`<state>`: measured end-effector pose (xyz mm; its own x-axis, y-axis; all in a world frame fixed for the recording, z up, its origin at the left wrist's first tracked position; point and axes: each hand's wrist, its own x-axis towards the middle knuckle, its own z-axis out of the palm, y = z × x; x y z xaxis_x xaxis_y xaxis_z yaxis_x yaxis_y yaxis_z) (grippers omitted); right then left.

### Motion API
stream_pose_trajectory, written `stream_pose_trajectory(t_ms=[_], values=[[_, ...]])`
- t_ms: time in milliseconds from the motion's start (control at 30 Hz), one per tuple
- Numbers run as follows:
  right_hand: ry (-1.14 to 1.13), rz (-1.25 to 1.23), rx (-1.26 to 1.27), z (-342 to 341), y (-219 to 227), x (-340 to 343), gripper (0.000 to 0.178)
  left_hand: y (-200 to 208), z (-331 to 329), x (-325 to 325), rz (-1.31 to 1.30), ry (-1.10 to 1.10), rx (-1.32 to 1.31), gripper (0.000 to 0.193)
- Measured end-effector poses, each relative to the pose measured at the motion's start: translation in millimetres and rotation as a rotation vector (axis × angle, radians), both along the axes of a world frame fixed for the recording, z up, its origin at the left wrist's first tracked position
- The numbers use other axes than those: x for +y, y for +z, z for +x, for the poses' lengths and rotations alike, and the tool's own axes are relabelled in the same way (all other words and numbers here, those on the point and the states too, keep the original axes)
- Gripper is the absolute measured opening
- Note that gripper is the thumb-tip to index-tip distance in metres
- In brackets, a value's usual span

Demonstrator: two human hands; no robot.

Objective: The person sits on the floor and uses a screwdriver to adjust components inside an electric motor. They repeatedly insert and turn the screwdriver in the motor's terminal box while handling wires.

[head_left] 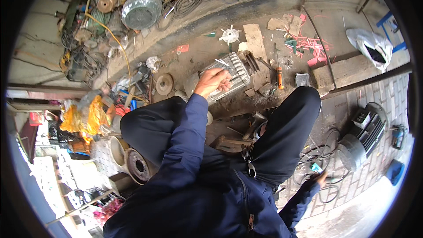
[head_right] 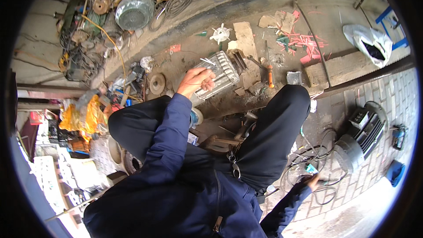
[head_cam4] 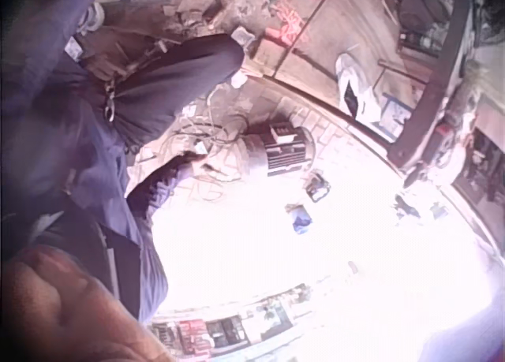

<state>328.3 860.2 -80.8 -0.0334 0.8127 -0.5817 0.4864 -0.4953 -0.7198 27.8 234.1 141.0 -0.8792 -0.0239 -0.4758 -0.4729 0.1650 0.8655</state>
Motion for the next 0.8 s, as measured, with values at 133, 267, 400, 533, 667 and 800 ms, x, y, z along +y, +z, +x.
stream_pose_trajectory(t_ms=[133, 267, 400, 533, 667, 800], values=[[0.882, 0.249, 0.716, -212, 184, -92, 0.022, -3, -2, -3, -0.070, 0.016, 0.128, 0.034], [1.522, 0.103, 0.621, -310, 240, -293, 0.025, -4, -1, -17, -0.140, 0.128, 0.250, 0.029], [1.770, 0.357, 0.381, -330, 191, -430, 0.045, -16, 4, -22, -0.148, 0.210, 0.347, 0.025], [1.772, 0.528, 0.447, -344, 155, -464, 0.042, -35, 17, -27, 0.095, 0.219, 0.369, 0.029], [1.624, 0.402, 0.481, -372, 159, -463, 0.017, -49, 31, -34, 0.528, 0.284, 0.338, 0.039], [1.614, 0.243, 0.524, -401, 169, -468, 0.012, -63, 28, -33, 0.532, 0.367, 0.282, 0.040]])
